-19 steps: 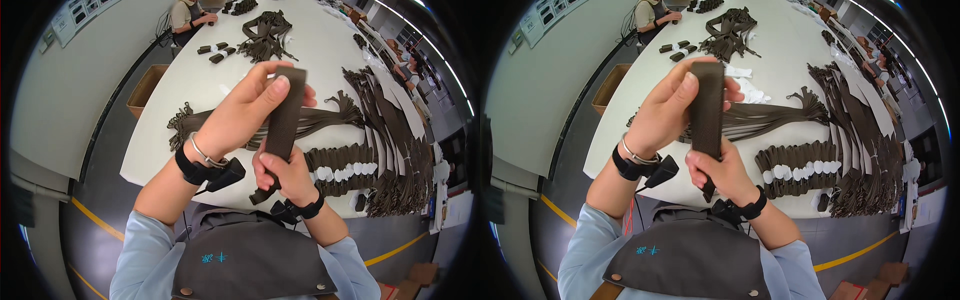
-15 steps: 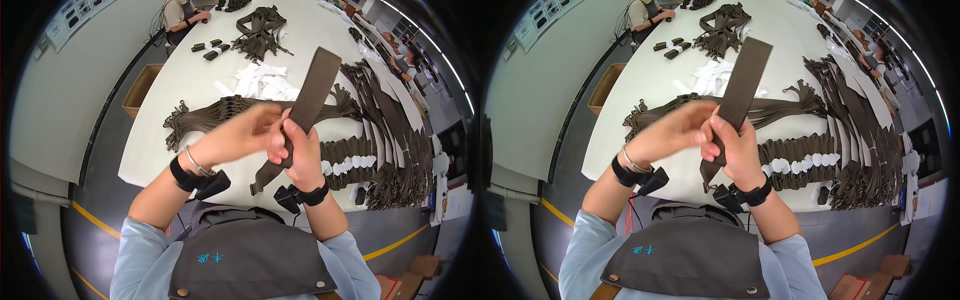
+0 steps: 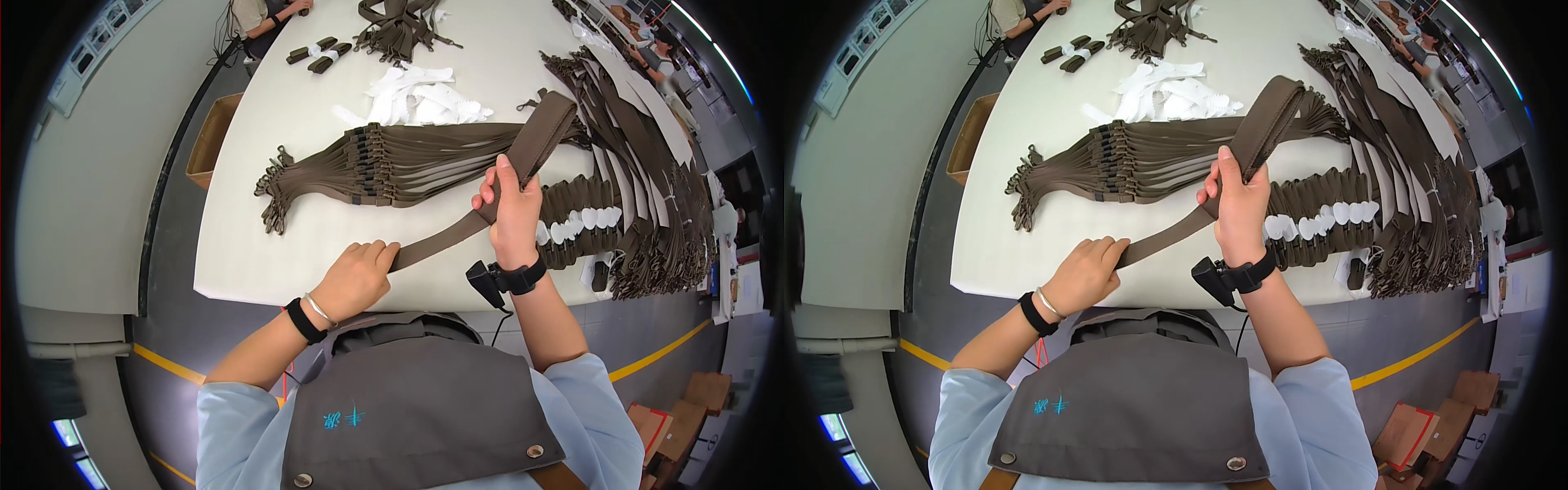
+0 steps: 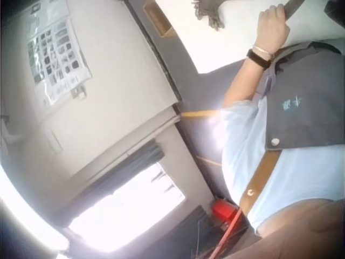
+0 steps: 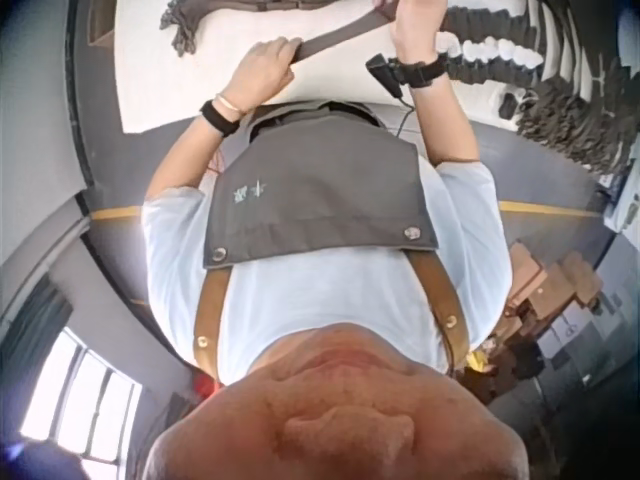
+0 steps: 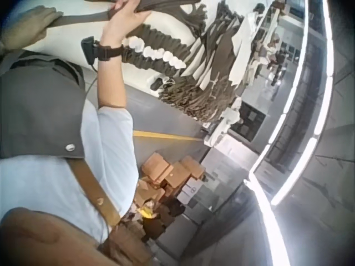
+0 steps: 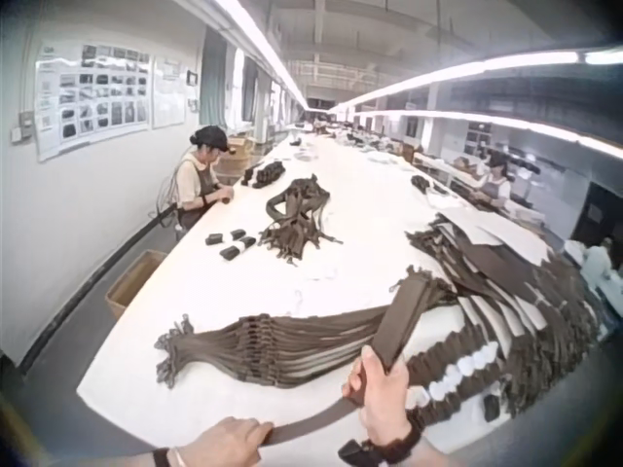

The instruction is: The person folds olive-green fabric straps and inserts white foam spacers into them at a long assembly table. They repeatedly pick up a strap, fold it, insert a foam piece, and place the finished unit on a growing pile.

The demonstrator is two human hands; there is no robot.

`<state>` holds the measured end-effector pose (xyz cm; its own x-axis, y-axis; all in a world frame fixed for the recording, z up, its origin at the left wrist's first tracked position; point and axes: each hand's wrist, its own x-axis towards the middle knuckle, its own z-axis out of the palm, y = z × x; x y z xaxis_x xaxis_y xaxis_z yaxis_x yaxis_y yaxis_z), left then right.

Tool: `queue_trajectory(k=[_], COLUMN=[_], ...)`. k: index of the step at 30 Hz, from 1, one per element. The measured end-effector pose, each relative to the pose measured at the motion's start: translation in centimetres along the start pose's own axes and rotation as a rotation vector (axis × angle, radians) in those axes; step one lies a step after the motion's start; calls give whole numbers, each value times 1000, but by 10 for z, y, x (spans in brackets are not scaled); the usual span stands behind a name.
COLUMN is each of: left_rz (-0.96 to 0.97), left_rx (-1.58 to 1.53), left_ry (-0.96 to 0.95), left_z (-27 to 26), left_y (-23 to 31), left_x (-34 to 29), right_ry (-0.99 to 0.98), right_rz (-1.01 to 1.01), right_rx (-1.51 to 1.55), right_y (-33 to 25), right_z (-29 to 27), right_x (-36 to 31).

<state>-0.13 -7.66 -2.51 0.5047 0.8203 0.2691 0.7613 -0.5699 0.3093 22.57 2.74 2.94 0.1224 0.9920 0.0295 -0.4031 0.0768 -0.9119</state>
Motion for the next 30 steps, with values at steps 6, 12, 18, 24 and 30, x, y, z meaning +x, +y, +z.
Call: queue_trajectory(k=[6,12,18,24,30], left_rz=[-133,-158,89,99,-54], left_rx=[346,320,298,-82,-142], left_ry=[-221,-244,-256,-186,-101], left_z=[43,70,99,83,93], left_y=[-38,-47,-63,-69,-65], left_x=[-25,-33,-59,-50,-53], right_ry=[78,226,214,147,39], right_rz=[190,293,386,409,303], right_rx=[-90,-197,-409,-543,-730], right_y=[53,106,170,174,190], right_z=[-38,-66,-91,-90,-90], right_x=[-22,-42,-50,-53,-48])
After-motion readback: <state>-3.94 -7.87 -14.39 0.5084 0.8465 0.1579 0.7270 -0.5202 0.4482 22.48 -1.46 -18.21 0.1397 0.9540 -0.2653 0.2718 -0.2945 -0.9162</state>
